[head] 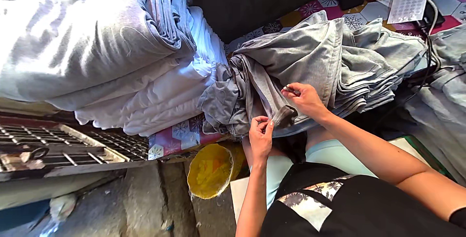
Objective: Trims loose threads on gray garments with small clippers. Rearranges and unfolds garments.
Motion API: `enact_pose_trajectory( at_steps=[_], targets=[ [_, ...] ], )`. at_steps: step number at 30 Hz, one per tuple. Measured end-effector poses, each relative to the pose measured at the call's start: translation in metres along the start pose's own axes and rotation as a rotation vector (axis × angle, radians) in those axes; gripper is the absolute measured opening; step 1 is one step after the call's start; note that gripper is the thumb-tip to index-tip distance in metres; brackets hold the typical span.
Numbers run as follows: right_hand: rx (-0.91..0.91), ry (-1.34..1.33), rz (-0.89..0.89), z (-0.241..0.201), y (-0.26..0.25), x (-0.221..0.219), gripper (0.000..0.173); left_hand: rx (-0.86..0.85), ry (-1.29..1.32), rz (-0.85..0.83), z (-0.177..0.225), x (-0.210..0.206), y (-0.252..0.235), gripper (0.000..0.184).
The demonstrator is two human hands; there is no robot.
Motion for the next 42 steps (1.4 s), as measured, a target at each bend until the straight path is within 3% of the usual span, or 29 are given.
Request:
enact_pose_trajectory(
  at_steps=[6, 12, 18, 21, 24, 27, 32, 36, 40, 42],
  targets=[
    [0.052, 0.103, -0.192, -0.011, 0.041, -0.011, 0.015, -0.149, -0.12, -0.005, 0.004, -0.007, 0.004, 0.019],
    [-0.277, -0.211, -0.273, -0.006, 0.036, -0.013, 0.019, -0.148, -0.08, 0.034, 0.004, -0.002, 0.003, 0.016],
    [-0.05, 0.055, -0.23, -0.01, 0.032, -0.01, 0.023, -0.072, -0.06, 0.034, 0.002, -0.005, 0.004, 0.017],
    [-0.107, 0.023, -0.277, -0.004, 0.025, -0.016, 0.013, -0.065, -0.07, 0.021, 0.002, -0.005, 0.003, 0.016],
    [-0.122, 0.086, -0.139, 0.018, 0.003, -0.011, 0.016, -0.021, -0.059, 0.019, -0.001, -0.005, 0.001, 0.015],
    [0.075, 0.282, -0.001, 0.026, 0.0, 0.002, 0.026, 0.034, -0.035, 0.032, -0.004, -0.004, -0.001, 0.018],
    [-0.055, 0.1, -0.147, -0.006, 0.035, 0.005, 0.016, -0.03, -0.079, 0.027, 0.0, -0.006, 0.004, 0.016],
    [-0.141, 0.019, -0.231, -0.002, 0.044, -0.012, 0.013, -0.137, -0.158, 0.03, 0.003, -0.012, 0.008, 0.016],
    [-0.294, -0.264, -0.218, 0.0, 0.049, -0.015, 0.017, -0.132, -0.123, 0.083, 0.001, -0.007, 0.009, 0.021],
    [-0.282, -0.257, -0.189, -0.002, 0.05, -0.012, 0.017, -0.112, -0.098, 0.107, 0.001, -0.007, 0.009, 0.026]
  ],
)
Point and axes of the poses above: each hand's wrist, its own y-axis away from the middle knuckle, its own x-axis out of the back of the hand, z = x × y, the point moved 3 cm from there along -y, towards the middle knuckle, and after that the axes turned 11 degrees about z, right-handed, at the moved point
